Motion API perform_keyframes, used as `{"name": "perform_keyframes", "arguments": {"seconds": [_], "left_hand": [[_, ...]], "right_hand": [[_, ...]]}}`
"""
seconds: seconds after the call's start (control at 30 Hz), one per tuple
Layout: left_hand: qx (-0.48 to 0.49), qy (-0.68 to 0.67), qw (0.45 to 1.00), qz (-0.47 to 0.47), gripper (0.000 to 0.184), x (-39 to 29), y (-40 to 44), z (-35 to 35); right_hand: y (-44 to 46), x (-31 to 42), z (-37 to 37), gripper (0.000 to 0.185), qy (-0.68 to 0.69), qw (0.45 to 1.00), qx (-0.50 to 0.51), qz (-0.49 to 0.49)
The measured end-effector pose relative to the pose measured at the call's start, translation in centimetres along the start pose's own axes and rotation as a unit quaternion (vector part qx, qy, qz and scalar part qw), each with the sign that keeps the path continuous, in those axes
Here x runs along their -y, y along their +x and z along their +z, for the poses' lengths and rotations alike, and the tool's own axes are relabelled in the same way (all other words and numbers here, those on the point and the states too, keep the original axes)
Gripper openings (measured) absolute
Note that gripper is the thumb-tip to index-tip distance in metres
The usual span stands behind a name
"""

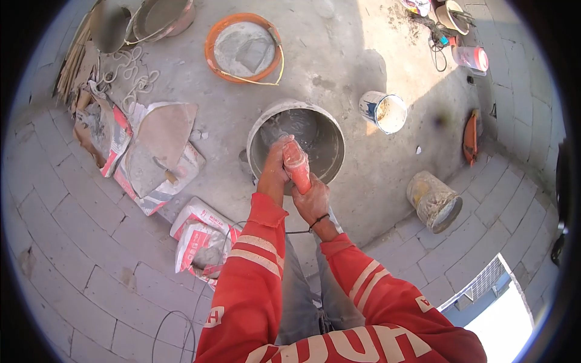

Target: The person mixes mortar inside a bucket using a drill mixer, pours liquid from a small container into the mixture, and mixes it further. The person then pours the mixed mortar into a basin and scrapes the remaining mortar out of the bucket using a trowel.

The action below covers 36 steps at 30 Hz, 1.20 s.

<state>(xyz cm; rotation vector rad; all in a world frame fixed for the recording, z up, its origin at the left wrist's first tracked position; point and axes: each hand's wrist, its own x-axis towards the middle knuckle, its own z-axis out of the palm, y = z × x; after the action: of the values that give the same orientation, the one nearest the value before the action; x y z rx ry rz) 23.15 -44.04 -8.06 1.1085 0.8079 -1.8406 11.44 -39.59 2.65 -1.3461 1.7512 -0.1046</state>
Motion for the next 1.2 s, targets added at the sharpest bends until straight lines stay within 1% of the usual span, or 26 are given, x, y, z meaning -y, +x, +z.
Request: {"name": "perform_keyframes", "arguments": {"seconds": [0.03,0.13,0.27,0.37,0.47,0.57,0.67,0.77,0.87,0.97,1.07,1.17,1.2], "left_hand": [[0.007,-0.006,1.0,0.007,0.022,0.0,0.4,0.3],[0.026,0.002,0.999,-0.024,0.021,0.8,0.8,1.3],[-0.05,0.001,0.999,-0.002,0.025,2.7,2.6,2.1],[-0.026,0.02,0.999,-0.004,0.027,2.9,3.0,1.6],[-0.009,0.01,0.999,-0.049,0.029,2.3,2.8,1.5],[0.03,0.017,0.998,-0.057,0.03,2.4,3.7,0.9],[0.029,0.026,0.998,-0.044,0.029,3.6,4.8,0.7],[-0.015,0.026,1.0,-0.001,0.029,4.4,4.8,1.3],[-0.024,0.032,0.999,0.004,0.028,3.0,2.3,3.1],[0.051,0.018,0.998,-0.015,0.026,2.3,3.3,1.3],[0.028,0.023,0.999,0.018,0.026,2.1,2.5,1.1],[0.018,-0.012,1.0,-0.005,0.025,1.8,2.2,0.5],[0.024,-0.003,1.0,0.004,0.025,1.6,1.7,0.7]], "right_hand": [[0.1,0.3,-0.3,0.028,0.005,1.0,-0.006,0.009],[0.2,0.2,-0.9,0.027,0.032,0.999,-0.023,0.034],[0.5,-1.2,-1.2,0.029,0.032,0.997,-0.04,0.058],[0.2,-0.9,-1.3,0.027,0.015,0.997,-0.049,0.053],[0.4,-0.5,-1.1,0.026,0.003,0.997,-0.049,0.054],[0.2,0.2,-1.3,0.026,-0.023,0.997,-0.059,0.049],[-0.1,-0.5,-1.3,0.026,-0.002,0.997,-0.065,0.037],[-0.1,-0.9,-1.7,0.027,-0.005,0.996,-0.065,0.057],[0.4,-1.1,-1.3,0.027,0.006,0.997,-0.073,0.038],[0.4,-0.2,-1.2,0.026,-0.009,0.997,-0.06,0.045],[0.2,0.1,-0.9,0.023,0.008,0.998,-0.064,0.009],[0.2,0.3,-1.1,0.022,0.017,0.999,-0.033,0.025],[0.3,0.2,-0.9,0.022,0.013,0.999,-0.039,0.015]]}}
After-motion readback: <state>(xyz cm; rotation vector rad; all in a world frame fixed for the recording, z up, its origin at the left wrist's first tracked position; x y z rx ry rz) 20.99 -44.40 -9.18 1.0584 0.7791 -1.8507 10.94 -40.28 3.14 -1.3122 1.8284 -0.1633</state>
